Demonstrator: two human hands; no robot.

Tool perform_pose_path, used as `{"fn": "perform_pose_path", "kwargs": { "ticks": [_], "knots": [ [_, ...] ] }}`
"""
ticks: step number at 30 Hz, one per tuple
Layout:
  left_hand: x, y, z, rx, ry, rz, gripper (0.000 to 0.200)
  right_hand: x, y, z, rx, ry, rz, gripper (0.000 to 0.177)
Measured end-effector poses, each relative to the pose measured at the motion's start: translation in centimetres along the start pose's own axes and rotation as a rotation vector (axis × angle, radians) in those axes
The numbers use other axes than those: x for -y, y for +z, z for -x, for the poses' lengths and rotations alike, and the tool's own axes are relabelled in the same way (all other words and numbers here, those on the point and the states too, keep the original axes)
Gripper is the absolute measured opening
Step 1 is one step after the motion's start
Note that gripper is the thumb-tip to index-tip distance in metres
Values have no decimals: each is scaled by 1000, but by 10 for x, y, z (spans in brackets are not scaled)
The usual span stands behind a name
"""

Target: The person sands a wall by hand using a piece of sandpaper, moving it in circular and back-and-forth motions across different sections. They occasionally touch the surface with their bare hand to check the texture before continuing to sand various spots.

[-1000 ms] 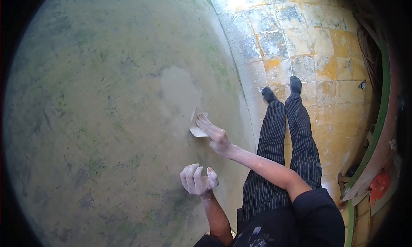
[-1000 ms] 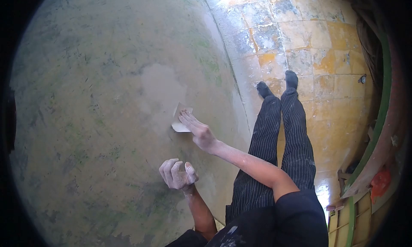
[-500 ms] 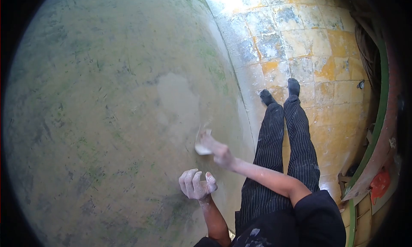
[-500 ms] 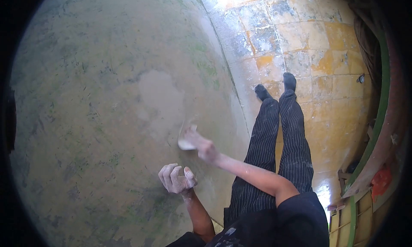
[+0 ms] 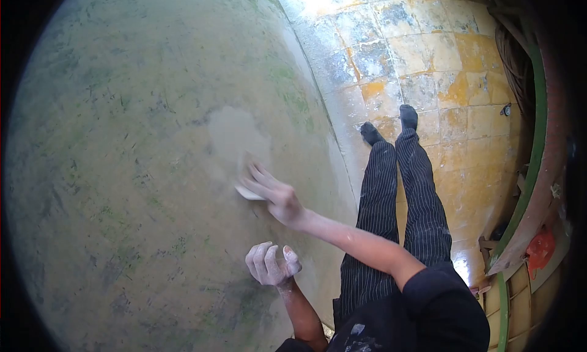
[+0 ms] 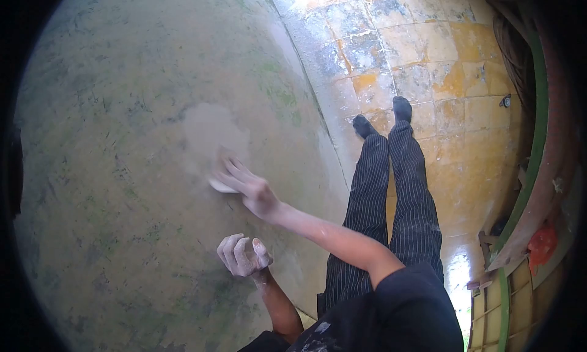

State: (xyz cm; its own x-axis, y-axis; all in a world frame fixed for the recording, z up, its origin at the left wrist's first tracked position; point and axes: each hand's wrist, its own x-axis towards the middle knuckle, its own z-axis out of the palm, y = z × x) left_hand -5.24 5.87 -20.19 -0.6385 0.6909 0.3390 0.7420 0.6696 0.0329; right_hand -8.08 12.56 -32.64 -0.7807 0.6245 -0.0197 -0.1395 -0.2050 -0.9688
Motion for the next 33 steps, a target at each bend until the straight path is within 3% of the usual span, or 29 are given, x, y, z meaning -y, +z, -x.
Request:
{"fn": "perform_pose_path", "kwargs": {
  "ticks": [4, 6, 10, 13, 18, 21, 24, 27, 33],
  "knots": [
    [2, 0, 1, 25, -5, 28, 14, -33, -17, 59, -23, 203, 122, 65],
    [0, 1, 1, 33, 2, 29, 14, -54, -12, 25, -160, 342, 80, 62],
    [2, -2, 3, 40, 1, 16, 14, -103, -11, -98, -312, 214, 58, 60],
    [2, -3, 3, 42, -6, 15, 15, -99, -15, -91, -237, 203, 97, 61],
    [-1, 0, -6, 56, -20, 38, 16, -56, -34, 70, 43, 346, 30, 58],
    [-2, 1, -6, 67, -25, 25, 15, -9, -17, 113, 50, 219, -100, 61],
    [-4, 1, -7, 27, -24, 15, 12, 24, 0, 83, 9, 173, -151, 65],
    [-2, 0, -3, -3, -35, 41, 13, -1, 10, 23, -94, 7, -81, 67],
    [-2, -2, 2, 1, -62, 54, 12, -30, -1, -96, -171, -60, -65, 62]
  ]
}}
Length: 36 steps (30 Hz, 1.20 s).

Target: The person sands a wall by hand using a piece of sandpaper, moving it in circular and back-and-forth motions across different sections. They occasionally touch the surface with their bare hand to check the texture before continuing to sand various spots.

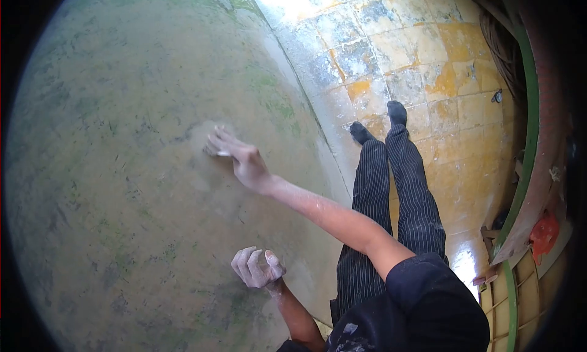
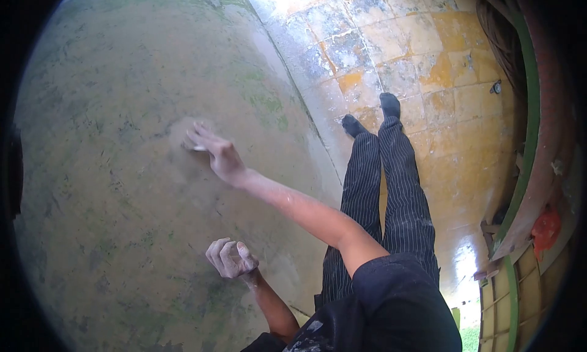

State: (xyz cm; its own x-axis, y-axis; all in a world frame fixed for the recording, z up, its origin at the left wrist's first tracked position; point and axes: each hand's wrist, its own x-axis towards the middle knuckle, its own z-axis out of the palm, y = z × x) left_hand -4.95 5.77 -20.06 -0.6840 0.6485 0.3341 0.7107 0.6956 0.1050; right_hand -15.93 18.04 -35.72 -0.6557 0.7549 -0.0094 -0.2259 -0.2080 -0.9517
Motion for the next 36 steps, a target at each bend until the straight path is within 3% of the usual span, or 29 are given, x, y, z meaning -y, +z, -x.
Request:
{"fn": "perform_pose_path", "kwargs": {
  "ticks": [2, 4, 6, 8, 12, 16, 18, 21, 24, 26, 28, 30, 32, 34, 36],
  "knots": [
    [-2, 0, -1, -16, -8, 6, 11, 3, -3, -15, 16, -6, -1, 59],
    [-3, 0, -2, -45, -11, 6, 11, 8, -11, -24, -152, -58, 134, 61],
    [-4, -2, -3, -14, -19, 19, 12, 8, -13, -1, -121, 4, 148, 60],
    [-4, -1, -5, -46, -3, 15, 12, 7, -15, 40, 131, -125, 49, 62],
    [-3, -1, -5, -38, -49, 52, 13, 40, -25, 121, 215, 52, 21, 64],
    [-2, 2, -2, -36, -54, 88, 12, 27, -13, 102, 175, 19, 83, 64],
    [-2, 0, -3, -13, -42, 91, 11, 18, 1, 51, 69, -84, 89, 62],
    [1, -2, -8, 42, -17, 125, 10, 8, 5, -8, 90, -71, 74, 60],
    [1, -2, -10, 25, -7, 169, 9, 3, 7, -35, -26, -11, 108, 59],
    [2, -2, -10, 10, 2, 175, 11, 12, 3, -35, -228, -65, 349, 61],
    [2, -2, -10, -16, 12, 182, 12, 2, 4, -9, -99, -139, 317, 62],
    [1, -2, -10, -9, -22, 265, 10, 18, 6, 24, 79, -66, 250, 61],
    [1, -7, -10, -54, -18, 296, 10, 42, -14, 48, 236, 144, 232, 57],
    [-6, -9, -13, -45, -116, 382, 9, 62, -51, 56, 425, 190, 191, 49],
    [-9, -10, -24, -105, -108, 395, 8, 76, -95, 63, 664, 462, 325, 34]
  ]
}}
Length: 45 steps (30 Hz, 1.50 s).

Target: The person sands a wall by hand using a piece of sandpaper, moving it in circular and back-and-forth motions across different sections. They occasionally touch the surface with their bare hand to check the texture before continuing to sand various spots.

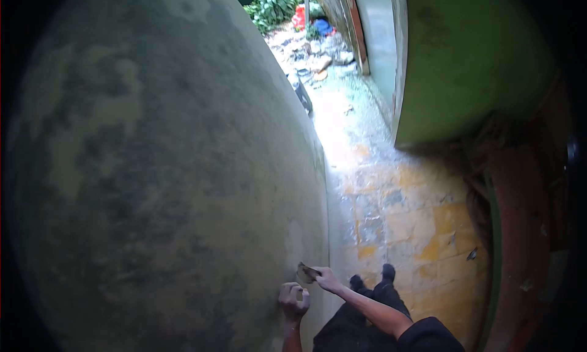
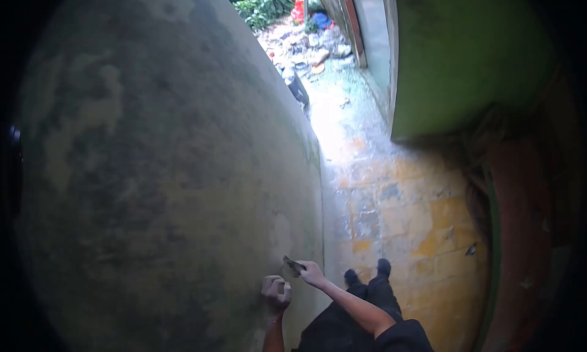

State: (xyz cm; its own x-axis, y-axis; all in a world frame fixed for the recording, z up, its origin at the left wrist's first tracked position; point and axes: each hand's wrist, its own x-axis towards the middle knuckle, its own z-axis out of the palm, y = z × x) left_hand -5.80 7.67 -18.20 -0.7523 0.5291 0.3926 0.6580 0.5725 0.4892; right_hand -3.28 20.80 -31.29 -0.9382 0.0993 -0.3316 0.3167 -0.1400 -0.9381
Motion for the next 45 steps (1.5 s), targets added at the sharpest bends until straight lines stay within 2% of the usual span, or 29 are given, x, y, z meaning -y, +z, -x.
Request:
{"fn": "perform_pose_path", "kwargs": {
  "ticks": [1, 3, 5, 7, 10, 11, 12, 15, 17, 18, 20, 22, 23, 25, 26, 28, 29, 31, 34, 38, 42, 44, 45],
  "knots": [
    [0, 0, -2, -13, -3, -9, 8, 6, -17, 15, 0, -6, 26, 34],
    [10, 6, -9, -13, -73, 43, 11, 21, -33, 52, -220, 141, -472, 26],
    [-11, -1, -37, 63, -372, 297, 16, 36, -63, 71, -323, 116, -554, 30],
    [-20, 2, -56, 138, -367, 354, 25, 69, -85, 85, -381, 17, -638, 30],
    [-51, 10, -84, 257, -421, 601, 35, 114, -114, 102, -331, -135, -575, 26],
    [-66, 16, -92, 290, -414, 770, 36, 126, -123, 107, -312, -146, -529, 24],
    [-80, 19, -98, 309, -399, 937, 37, 147, -126, 115, -285, -179, -612, 24],
    [-121, 19, -107, 331, -453, 1145, 34, 165, -143, 120, -268, -214, -559, 21],
    [-138, 27, -108, 254, -522, 1116, 32, 183, -160, 123, -292, -138, -460, 21],
    [-144, 31, -111, 197, -583, 1088, 31, 184, -169, 119, -265, -142, -456, 21],
    [-155, 39, -121, 162, -629, 1105, 24, 192, -192, 114, -342, -150, -384, 22],
    [-156, 53, -126, 56, -511, 981, 21, 194, -204, 108, -322, -198, -386, 25],
    [-160, 59, -129, 39, -518, 984, 21, 193, -212, 105, -343, -203, -293, 25],
    [-166, 66, -138, 42, -435, 685, 19, 192, -226, 96, -440, -295, -91, 20],
    [-180, 73, -145, 23, -444, 675, 19, 194, -243, 97, -417, -298, -91, 20],
    [-216, 89, -164, -11, -280, 624, 17, 209, -278, 100, -551, -307, 337, 22],
    [-228, 98, -171, -49, -256, 611, 16, 207, -290, 95, -596, -331, 354, 30],
    [-246, 117, -188, -61, -196, 614, 14, 209, -317, 92, -629, -374, 334, 29],
    [-265, 144, -212, -45, -205, 745, 16, 204, -362, 83, -683, -361, 443, 26],
    [-282, 149, -234, -43, -103, 680, 16, 195, -408, 64, -726, -347, 425, 21],
    [-273, 169, -255, -7, -168, 519, 32, 212, -431, 54, -560, -353, 309, 12],
    [-266, 177, -264, 56, -198, 483, 57, 215, -438, 42, -242, -298, 64, 12],
    [-262, 181, -270, 150, -284, 560, 57, 222, -438, 38, -179, -295, -7, 12]
  ]
}}
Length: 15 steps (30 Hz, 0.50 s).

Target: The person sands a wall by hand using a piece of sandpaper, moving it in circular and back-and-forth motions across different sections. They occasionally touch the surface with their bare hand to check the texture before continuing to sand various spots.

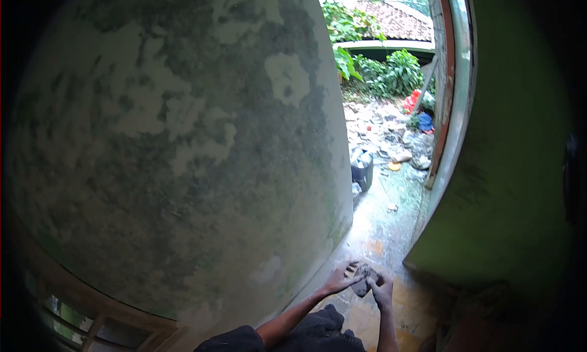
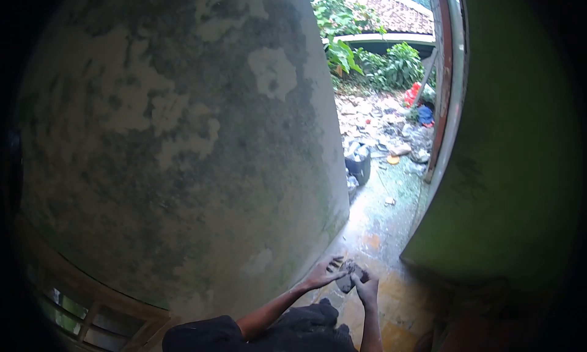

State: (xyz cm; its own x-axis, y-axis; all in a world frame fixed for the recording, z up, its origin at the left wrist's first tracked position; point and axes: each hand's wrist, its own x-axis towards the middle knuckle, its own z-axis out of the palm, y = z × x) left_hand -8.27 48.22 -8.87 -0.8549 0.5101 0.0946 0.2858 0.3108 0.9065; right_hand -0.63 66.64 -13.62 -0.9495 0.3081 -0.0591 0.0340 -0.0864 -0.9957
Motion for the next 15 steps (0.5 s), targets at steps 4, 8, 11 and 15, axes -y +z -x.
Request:
{"fn": "perform_pose_path", "kwargs": {
  "ticks": [4, 8, 11, 15],
  "knots": [
    [24, -1, -26, 24, -146, 365, 45, 17, 28, -30, 16, 16, -314, 31],
    [28, -5, -67, -247, -190, 708, 34, 17, 53, -63, 44, 44, -675, 46],
    [32, -13, -98, -268, -200, 814, 37, 18, 62, -86, 68, 67, -513, 44],
    [30, -25, -113, -221, -202, 978, 37, 30, 82, -128, 102, 84, -697, 43]
  ]
}}
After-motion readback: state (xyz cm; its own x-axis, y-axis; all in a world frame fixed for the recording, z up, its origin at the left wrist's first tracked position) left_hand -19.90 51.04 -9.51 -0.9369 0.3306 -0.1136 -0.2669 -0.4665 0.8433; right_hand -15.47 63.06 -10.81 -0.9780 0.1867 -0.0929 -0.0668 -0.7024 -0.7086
